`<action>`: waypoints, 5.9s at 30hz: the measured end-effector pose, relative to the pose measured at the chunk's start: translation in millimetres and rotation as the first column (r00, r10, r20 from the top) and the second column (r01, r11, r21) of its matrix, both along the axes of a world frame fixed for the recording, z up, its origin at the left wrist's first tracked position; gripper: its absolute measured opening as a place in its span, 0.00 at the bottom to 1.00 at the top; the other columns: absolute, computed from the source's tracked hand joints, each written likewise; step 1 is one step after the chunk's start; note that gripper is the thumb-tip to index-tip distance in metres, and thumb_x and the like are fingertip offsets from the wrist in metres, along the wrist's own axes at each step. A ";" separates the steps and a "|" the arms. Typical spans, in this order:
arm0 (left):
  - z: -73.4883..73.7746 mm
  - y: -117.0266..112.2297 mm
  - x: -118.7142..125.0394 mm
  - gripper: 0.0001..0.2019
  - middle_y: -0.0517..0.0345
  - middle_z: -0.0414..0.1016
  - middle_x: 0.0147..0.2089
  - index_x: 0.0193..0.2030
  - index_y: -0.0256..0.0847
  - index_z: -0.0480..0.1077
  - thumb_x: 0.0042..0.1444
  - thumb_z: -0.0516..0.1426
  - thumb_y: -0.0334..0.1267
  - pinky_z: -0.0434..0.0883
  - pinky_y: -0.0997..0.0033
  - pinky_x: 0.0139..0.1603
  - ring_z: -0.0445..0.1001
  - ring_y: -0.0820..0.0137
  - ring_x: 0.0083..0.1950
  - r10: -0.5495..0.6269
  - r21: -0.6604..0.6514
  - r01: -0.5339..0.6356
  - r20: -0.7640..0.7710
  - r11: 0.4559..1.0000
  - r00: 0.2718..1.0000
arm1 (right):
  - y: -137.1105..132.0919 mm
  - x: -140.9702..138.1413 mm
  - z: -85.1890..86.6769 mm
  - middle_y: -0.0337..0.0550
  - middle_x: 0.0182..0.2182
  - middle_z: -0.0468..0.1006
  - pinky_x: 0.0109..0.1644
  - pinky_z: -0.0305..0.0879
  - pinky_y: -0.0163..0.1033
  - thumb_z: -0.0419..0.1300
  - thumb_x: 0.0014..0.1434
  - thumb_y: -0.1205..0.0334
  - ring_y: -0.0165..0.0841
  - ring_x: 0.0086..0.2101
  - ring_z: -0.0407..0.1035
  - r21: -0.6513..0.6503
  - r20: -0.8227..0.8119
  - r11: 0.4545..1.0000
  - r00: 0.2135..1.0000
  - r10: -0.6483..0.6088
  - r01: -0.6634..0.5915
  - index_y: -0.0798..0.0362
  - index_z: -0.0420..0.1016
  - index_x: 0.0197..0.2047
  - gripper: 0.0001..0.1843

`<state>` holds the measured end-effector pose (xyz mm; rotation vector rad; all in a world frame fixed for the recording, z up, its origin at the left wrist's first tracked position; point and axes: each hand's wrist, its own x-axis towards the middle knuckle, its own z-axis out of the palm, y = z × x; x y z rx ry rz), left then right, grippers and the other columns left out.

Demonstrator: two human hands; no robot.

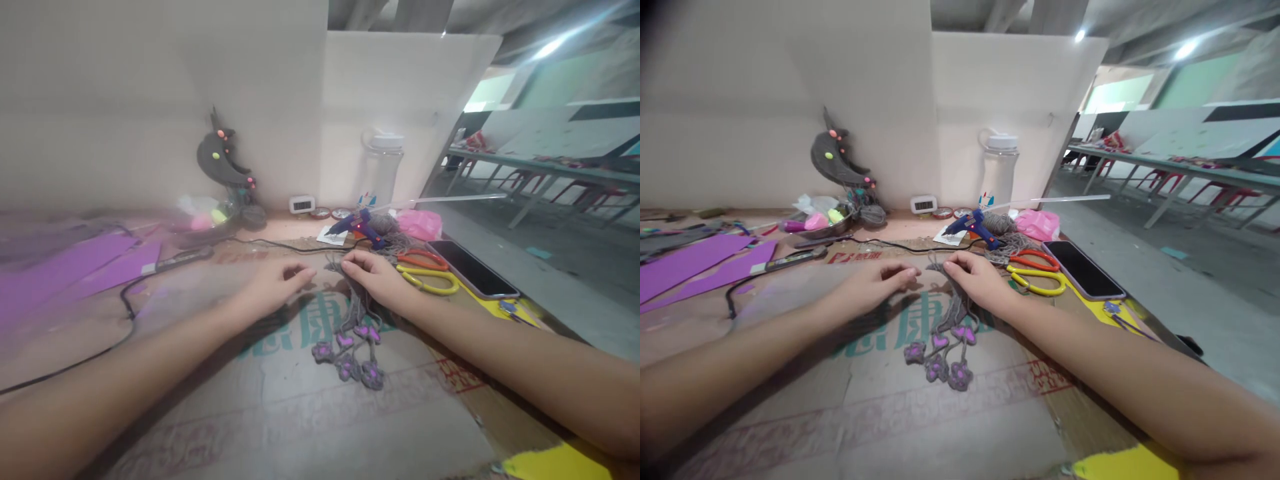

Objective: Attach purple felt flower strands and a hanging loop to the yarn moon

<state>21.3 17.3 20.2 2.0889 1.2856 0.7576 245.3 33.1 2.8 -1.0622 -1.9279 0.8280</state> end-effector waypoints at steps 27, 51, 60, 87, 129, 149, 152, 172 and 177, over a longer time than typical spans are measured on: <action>-9.8 -18.2 3.8 0.14 0.60 0.71 0.31 0.30 0.39 0.68 0.62 0.48 0.43 0.64 0.71 0.36 0.69 0.69 0.34 -0.075 0.055 0.074 0.022 0.996 0.997 | 22.6 26.5 -5.1 0.54 0.40 0.76 0.48 0.64 0.47 0.56 0.64 0.62 0.41 0.42 0.68 0.523 0.640 0.839 0.719 -0.271 -0.150 0.58 0.77 0.48 0.13; -10.3 -18.0 1.4 0.14 0.60 0.70 0.31 0.30 0.39 0.67 0.62 0.48 0.43 0.64 0.71 0.36 0.68 0.70 0.34 -0.092 0.088 0.088 0.052 0.992 0.994 | -3.4 21.9 3.2 0.45 0.37 0.79 0.38 0.66 0.37 0.51 0.65 0.64 0.35 0.36 0.73 0.639 0.273 0.766 0.910 -0.313 0.072 0.54 0.72 0.46 0.11; -10.3 -17.5 1.1 0.12 0.62 0.68 0.28 0.28 0.40 0.65 0.60 0.49 0.41 0.63 0.72 0.34 0.67 0.71 0.32 -0.101 0.117 0.093 0.070 0.989 0.992 | -27.2 7.5 5.5 0.45 0.34 0.81 0.38 0.66 0.37 0.54 0.64 0.64 0.34 0.34 0.74 0.722 0.381 0.670 0.908 -0.174 -0.174 0.55 0.73 0.42 0.08; -8.9 -18.4 1.4 0.12 0.61 0.68 0.29 0.29 0.40 0.65 0.60 0.48 0.41 0.63 0.73 0.34 0.67 0.70 0.33 -0.096 0.089 0.092 0.044 0.992 0.994 | -26.4 7.1 4.4 0.44 0.33 0.81 0.37 0.63 0.37 0.52 0.66 0.62 0.34 0.33 0.73 0.717 0.440 0.676 0.863 -0.248 -0.171 0.52 0.75 0.42 0.10; -10.1 -17.5 1.3 0.12 0.62 0.68 0.29 0.28 0.40 0.65 0.61 0.49 0.40 0.64 0.73 0.36 0.68 0.70 0.33 -0.128 0.110 0.123 0.041 0.986 0.991 | -26.4 6.5 2.9 0.44 0.34 0.81 0.37 0.63 0.38 0.52 0.65 0.62 0.35 0.33 0.72 0.691 0.434 0.704 0.873 -0.225 -0.162 0.52 0.74 0.42 0.10; -10.5 -16.9 0.9 0.13 0.63 0.65 0.28 0.28 0.39 0.64 0.62 0.48 0.41 0.62 0.73 0.34 0.65 0.71 0.32 -0.128 0.082 0.123 0.060 0.989 0.990 | -25.9 7.0 4.9 0.44 0.34 0.81 0.38 0.65 0.38 0.53 0.65 0.63 0.35 0.33 0.74 0.710 0.390 0.688 0.897 -0.208 -0.149 0.54 0.74 0.42 0.09; -10.1 -17.6 1.3 0.13 0.63 0.65 0.28 0.29 0.39 0.64 0.61 0.49 0.42 0.61 0.73 0.33 0.64 0.72 0.32 -0.113 0.057 0.109 0.070 0.992 0.991 | -27.4 8.4 5.8 0.44 0.35 0.81 0.38 0.66 0.38 0.54 0.64 0.65 0.35 0.33 0.74 0.717 0.342 0.684 0.922 -0.181 -0.132 0.54 0.73 0.43 0.08; -10.9 -17.1 -1.2 0.12 0.61 0.68 0.31 0.31 0.38 0.67 0.62 0.49 0.41 0.63 0.73 0.36 0.67 0.71 0.34 -0.156 0.069 0.151 0.078 0.986 0.985 | -27.4 4.9 3.1 0.41 0.36 0.80 0.37 0.66 0.34 0.54 0.65 0.62 0.32 0.35 0.75 0.515 0.365 0.855 0.919 -0.145 -0.069 0.52 0.72 0.44 0.08; -11.0 -15.7 -0.7 0.14 0.62 0.66 0.29 0.30 0.38 0.67 0.61 0.50 0.44 0.61 0.73 0.34 0.66 0.71 0.33 -0.143 -0.006 0.145 0.109 0.989 0.984 | -28.5 4.2 3.5 0.40 0.37 0.81 0.38 0.66 0.34 0.54 0.65 0.61 0.31 0.35 0.74 0.451 0.339 0.892 0.933 -0.125 -0.044 0.52 0.72 0.44 0.08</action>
